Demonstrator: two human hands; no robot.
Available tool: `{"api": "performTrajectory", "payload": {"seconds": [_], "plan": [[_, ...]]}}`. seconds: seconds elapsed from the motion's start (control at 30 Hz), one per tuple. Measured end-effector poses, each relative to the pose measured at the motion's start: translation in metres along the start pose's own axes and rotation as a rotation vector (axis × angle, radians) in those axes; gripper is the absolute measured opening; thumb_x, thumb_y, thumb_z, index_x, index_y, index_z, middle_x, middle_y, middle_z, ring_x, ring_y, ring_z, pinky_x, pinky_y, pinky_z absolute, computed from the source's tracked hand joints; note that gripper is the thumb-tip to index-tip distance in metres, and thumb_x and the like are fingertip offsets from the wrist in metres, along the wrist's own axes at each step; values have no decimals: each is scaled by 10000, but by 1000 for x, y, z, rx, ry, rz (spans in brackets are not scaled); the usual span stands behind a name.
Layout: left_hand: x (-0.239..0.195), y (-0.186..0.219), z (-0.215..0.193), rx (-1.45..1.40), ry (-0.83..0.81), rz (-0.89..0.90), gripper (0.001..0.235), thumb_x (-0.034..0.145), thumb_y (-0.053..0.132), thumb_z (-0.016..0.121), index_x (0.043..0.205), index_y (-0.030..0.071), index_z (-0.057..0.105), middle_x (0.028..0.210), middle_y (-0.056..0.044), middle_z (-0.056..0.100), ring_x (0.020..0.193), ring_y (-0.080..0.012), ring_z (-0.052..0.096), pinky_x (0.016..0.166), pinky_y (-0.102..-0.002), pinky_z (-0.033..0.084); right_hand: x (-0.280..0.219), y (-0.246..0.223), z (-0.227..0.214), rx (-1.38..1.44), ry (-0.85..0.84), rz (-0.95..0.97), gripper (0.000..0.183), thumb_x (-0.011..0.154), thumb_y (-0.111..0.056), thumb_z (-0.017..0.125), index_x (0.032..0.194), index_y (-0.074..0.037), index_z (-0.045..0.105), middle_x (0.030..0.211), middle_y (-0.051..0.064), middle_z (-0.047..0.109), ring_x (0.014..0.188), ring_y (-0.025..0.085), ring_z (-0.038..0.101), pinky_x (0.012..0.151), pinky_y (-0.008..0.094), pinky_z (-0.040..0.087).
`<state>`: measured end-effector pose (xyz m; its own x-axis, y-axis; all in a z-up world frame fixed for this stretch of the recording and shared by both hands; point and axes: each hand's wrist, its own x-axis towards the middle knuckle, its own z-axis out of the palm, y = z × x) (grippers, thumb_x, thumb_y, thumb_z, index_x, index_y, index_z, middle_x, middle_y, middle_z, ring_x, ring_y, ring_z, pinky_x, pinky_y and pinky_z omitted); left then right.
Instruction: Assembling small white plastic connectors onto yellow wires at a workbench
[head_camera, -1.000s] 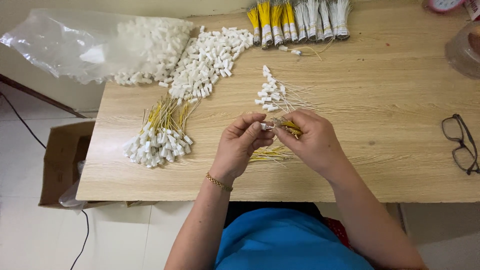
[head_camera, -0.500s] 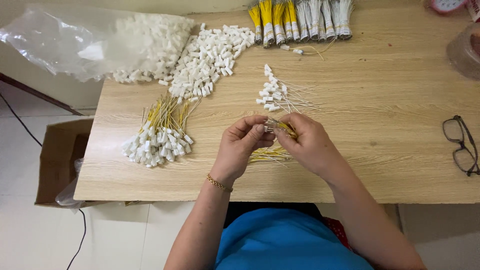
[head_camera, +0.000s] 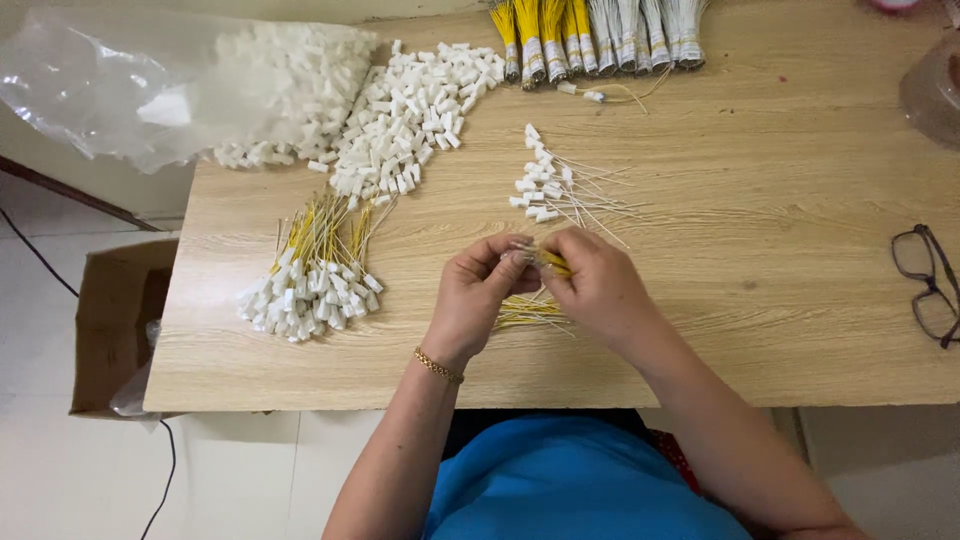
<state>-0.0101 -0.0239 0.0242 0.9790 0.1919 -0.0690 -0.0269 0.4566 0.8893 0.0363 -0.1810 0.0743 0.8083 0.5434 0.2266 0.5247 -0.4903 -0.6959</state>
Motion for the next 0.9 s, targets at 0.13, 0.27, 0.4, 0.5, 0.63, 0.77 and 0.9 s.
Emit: {"api": "performTrajectory", "payload": {"seconds": [0.13,0.27,0.4,0.5,0.63,0.77,0.9], "plan": [[5,-18,-20,59,46,-30,153,932,56,618,1069,-7,643,886,-121,679,791,-210,706,727,-349,628,2,13,19,54,-38,-4,143,832,-113,652,968,-79,630,825,157,614,851,381,633,750,469,494],[5,7,-30,624,36,70,158,909,151,676,1052,94,710,909,-76,727,881,-192,681,790,-343,577,-1,5,7,295,51,119,123,877,-72,567,971,-37,637,858,199,644,883,371,640,774,479,489],[13,9,-63,1213,80,322,85,867,215,701,934,233,749,856,34,739,915,-254,646,823,-395,512,15,74,-12,432,330,140,110,1010,-70,539,963,-77,638,872,91,646,802,189,635,780,327,529],[13,2,-74,1384,51,207,93,862,320,667,936,320,723,935,101,700,1001,-226,583,873,-417,454,10,83,-35,618,421,310,141,1075,-204,495,1068,-90,579,795,62,632,614,109,614,616,242,554],[47,-12,-57,1463,42,313,165,861,319,661,1018,315,711,1073,40,662,1040,-271,575,913,-467,441,8,71,-38,603,432,294,180,1083,-169,421,1217,-64,480,772,89,605,468,69,483,424,168,386],[105,-34,-47,1385,50,456,208,829,193,688,1036,204,701,937,-73,663,860,-337,672,747,-436,552,12,69,-25,717,374,292,128,1059,-189,448,1152,-106,418,712,104,613,381,65,443,365,148,335],[147,-50,-37,1432,-8,358,305,832,226,696,1128,167,656,1025,-96,623,915,-364,665,794,-470,563,16,80,-20,635,334,275,141,1023,-213,545,985,-77,545,684,106,628,410,95,514,367,179,347]]}}
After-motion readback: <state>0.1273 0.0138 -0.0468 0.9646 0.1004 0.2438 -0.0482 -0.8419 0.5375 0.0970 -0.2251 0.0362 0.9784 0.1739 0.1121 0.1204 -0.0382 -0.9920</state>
